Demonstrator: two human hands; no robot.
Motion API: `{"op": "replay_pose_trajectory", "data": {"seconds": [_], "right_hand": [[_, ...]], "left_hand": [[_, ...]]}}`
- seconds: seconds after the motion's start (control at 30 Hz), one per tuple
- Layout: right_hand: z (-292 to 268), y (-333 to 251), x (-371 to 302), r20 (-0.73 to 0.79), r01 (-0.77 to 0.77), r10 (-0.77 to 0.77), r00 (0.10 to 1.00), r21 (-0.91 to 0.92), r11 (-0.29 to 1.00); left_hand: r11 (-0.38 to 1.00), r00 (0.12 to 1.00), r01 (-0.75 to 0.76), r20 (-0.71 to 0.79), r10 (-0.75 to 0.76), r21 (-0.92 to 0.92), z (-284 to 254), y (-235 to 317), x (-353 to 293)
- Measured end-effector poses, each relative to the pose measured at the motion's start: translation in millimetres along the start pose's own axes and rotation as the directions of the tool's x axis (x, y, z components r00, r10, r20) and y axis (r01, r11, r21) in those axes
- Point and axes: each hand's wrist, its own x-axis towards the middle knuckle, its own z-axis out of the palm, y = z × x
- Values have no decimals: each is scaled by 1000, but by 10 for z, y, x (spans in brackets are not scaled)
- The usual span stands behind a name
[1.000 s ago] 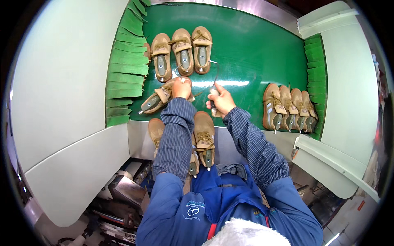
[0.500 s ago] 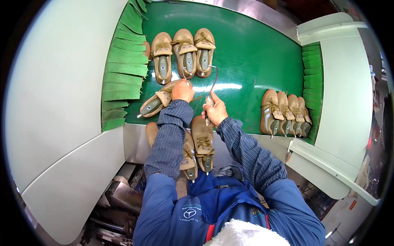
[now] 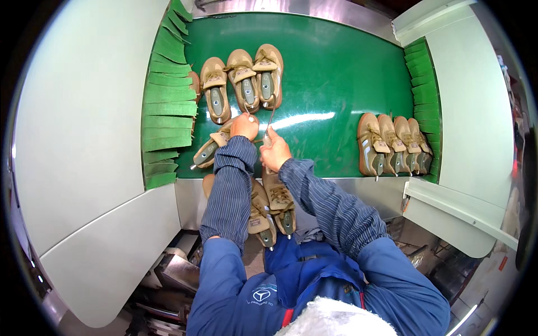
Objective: The person operates a lasting machine to shape shoes, removes the finished shoes from the machine, and places them onto a conveyor belt.
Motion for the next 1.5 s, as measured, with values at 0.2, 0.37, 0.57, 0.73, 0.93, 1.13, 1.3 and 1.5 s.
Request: {"op": "replay_pose_trajectory", "data": {"seconds": [0.2,0.37,0.57,0.73,0.93,1.13,1.3,1.5], "right_hand": [[-1436,-268,-126,185,-68,29,982,205,976],[-2395,-142,-1161,196,26,-52,979,131,991],[-3095,1085,-3036,131,-40,31,991,63,997],[-3223,2680,-3945,136,-154,140,981,102,983],[-3142,3096,-3941,107,-18,17,994,2,1000],[-3408,3416,-3704,147,54,-18,989,-243,969],[-3558,3929,-3352,118,346,-325,938,-309,886],[-3674,3798,-3221,139,298,-265,954,-375,878]], "left_hand": [[987,998,6,62,3,-159,-44,377,-85],[951,995,-84,23,95,-299,239,711,-988],[982,964,-121,217,152,-147,1126,712,-3110],[992,976,-89,207,69,89,1962,374,-4402],[980,997,52,38,-60,190,1902,387,-4495],[700,972,187,28,-232,-690,1337,262,-5185],[512,865,123,-161,-475,-850,865,-8,-7055],[406,417,-122,-418,-807,-906,663,-440,-9405]]}}
